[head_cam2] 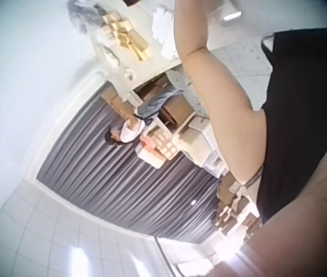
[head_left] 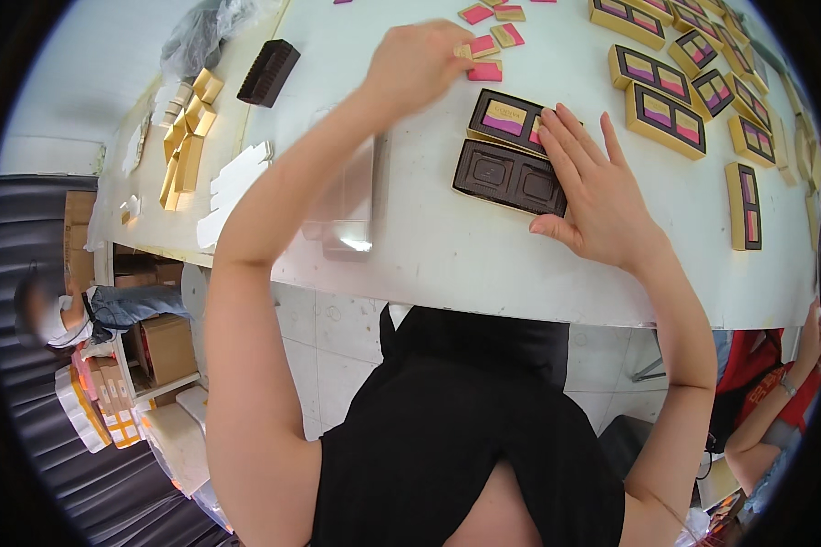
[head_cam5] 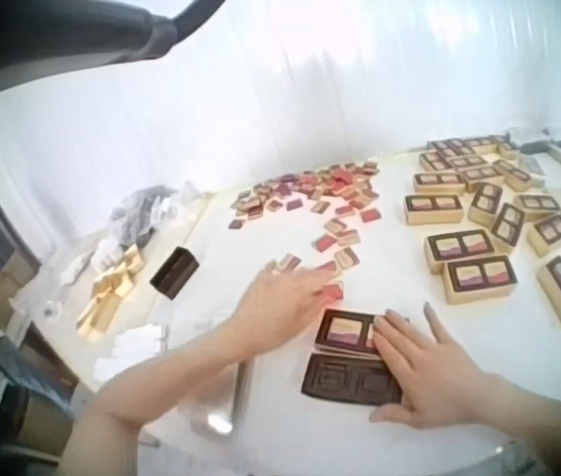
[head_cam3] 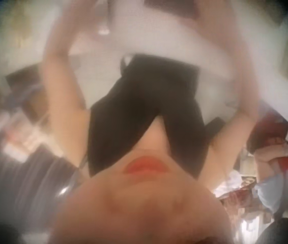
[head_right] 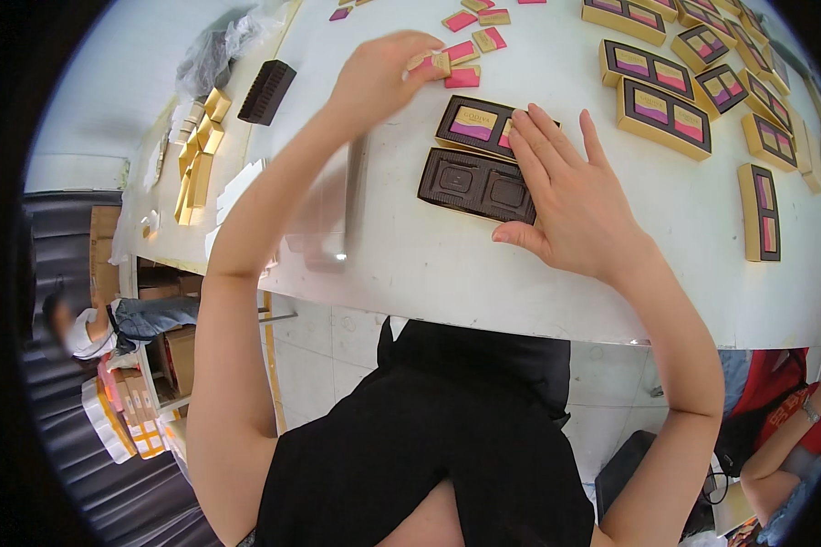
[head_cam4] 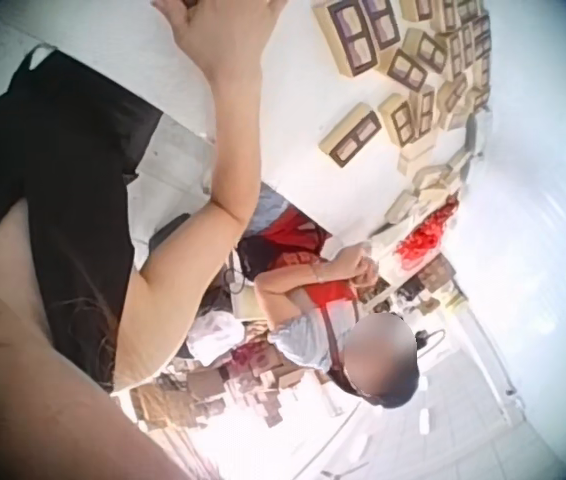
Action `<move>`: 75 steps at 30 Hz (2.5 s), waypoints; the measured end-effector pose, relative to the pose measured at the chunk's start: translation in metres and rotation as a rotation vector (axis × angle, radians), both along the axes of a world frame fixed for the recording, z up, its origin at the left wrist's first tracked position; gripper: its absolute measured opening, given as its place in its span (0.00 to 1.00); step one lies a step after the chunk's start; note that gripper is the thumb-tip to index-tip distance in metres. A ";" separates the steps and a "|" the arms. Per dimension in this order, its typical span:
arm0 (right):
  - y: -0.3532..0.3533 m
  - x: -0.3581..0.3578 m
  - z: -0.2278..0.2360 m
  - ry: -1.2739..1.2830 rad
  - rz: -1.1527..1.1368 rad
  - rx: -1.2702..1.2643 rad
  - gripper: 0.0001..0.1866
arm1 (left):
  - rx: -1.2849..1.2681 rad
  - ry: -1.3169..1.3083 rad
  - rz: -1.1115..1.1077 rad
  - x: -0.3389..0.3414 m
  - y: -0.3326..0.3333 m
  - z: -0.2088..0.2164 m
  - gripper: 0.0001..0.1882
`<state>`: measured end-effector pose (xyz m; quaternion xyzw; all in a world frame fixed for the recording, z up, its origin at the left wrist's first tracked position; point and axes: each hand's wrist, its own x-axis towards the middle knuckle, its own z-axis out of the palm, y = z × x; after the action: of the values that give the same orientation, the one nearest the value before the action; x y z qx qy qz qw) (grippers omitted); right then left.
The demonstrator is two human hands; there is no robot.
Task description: The person assembles small cosmetic compacts by placing colored inserts into black trays and arranging them on a table. They then gather the inserts, pour them from a plastic bag onto the table, and continue organizing the components.
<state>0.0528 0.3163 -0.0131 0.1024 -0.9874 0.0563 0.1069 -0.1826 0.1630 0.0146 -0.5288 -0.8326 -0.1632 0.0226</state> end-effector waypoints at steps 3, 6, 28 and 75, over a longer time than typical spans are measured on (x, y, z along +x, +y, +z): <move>0.001 -0.001 -0.001 0.004 -0.005 -0.018 0.51 | 0.080 0.165 -0.188 -0.035 0.003 -0.025 0.18; 0.000 0.001 -0.003 0.013 -0.024 -0.045 0.51 | 0.130 0.101 -0.147 -0.034 0.005 -0.022 0.20; -0.002 0.038 0.016 0.035 0.014 -0.306 0.43 | 0.367 0.136 -0.140 0.101 -0.016 -0.003 0.21; -0.016 0.007 -0.022 0.315 0.091 -0.115 0.24 | 0.306 0.008 0.126 0.109 -0.055 -0.017 0.08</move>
<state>0.0603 0.3005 -0.0355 0.1483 -0.9480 0.1005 0.2632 -0.0738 0.1076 -0.0025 -0.4665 -0.8294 -0.2844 0.1164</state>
